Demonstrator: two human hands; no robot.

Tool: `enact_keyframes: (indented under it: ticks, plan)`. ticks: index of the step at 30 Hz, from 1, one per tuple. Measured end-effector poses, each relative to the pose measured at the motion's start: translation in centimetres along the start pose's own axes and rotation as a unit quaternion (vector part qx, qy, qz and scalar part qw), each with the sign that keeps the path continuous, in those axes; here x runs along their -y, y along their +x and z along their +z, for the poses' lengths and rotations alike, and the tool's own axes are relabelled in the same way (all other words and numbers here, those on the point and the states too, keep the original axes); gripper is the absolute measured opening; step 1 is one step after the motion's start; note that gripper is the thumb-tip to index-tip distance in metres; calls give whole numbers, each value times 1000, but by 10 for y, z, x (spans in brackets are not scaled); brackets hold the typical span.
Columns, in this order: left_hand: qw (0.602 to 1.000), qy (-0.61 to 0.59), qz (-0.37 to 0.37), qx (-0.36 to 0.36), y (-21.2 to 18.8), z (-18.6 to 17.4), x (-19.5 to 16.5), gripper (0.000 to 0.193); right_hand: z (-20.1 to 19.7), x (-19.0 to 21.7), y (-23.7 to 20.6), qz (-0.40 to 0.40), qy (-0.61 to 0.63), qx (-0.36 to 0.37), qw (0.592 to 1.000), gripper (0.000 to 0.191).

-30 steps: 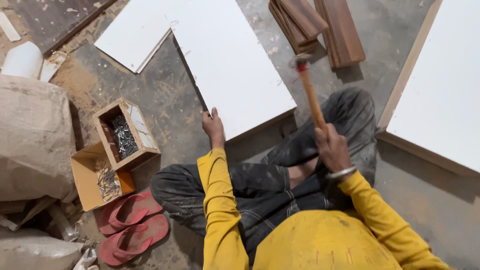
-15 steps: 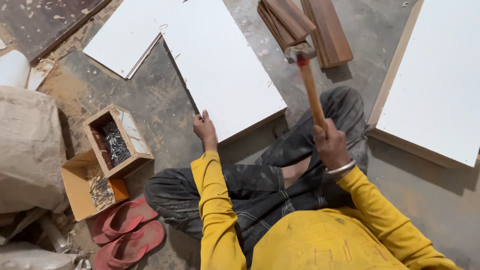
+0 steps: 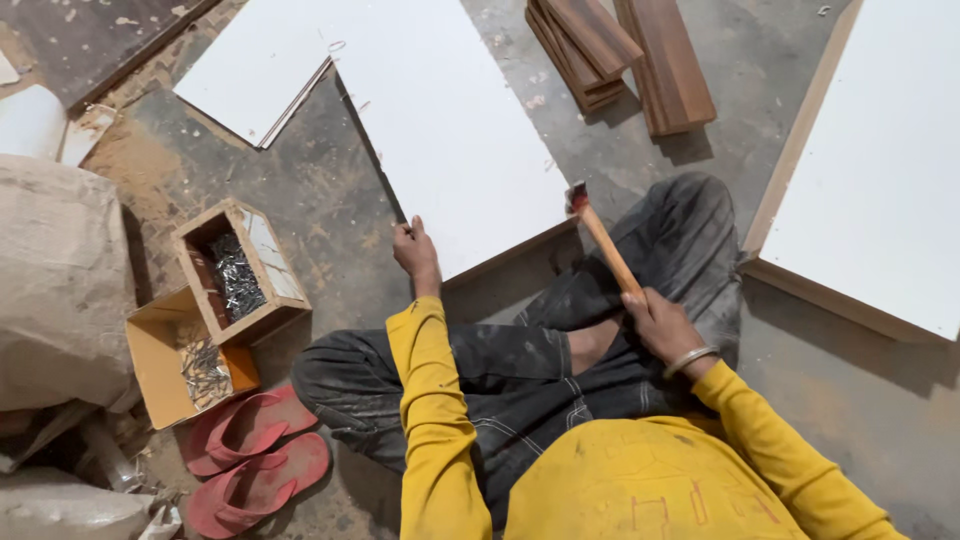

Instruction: The person hammers nails into a white rectangular board, then attaches wooden side pieces to form a frame. They continue hammering nails to secure the frame and place the assembled unit on the floor.

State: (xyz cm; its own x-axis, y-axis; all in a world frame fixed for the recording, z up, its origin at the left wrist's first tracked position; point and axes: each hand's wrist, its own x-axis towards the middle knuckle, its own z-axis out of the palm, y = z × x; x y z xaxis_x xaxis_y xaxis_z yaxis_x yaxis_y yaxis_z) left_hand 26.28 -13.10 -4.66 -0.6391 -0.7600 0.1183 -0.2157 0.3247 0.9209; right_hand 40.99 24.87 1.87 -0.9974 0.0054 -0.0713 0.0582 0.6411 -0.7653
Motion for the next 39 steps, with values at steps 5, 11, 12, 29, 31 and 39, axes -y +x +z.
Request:
enact_keyframes:
  ticks: [5,11,12,29,31,39]
  plan:
    - [999,14,-33,22,-1,4,9,31,-14,11,-27,130,95,28,987,47]
    - [1000,13,-21,8,-4,3,7,30,-3,1,-28,-59,-87,-10,994,43]
    - [999,1,-38,15,-6,3,7,29,-2,-1,-27,39,-6,12,999,44]
    - [985,174,2,17,23,-42,-25,28,6,-25,17,29,-56,-56,996,45]
    - [914,341,165,-144,65,-86,-34,45,2,-11,55,-57,-125,-119,983,40]
    - [901,414,13,129,141,-257,-7,21,18,60,200,11,-283,37,958,39]
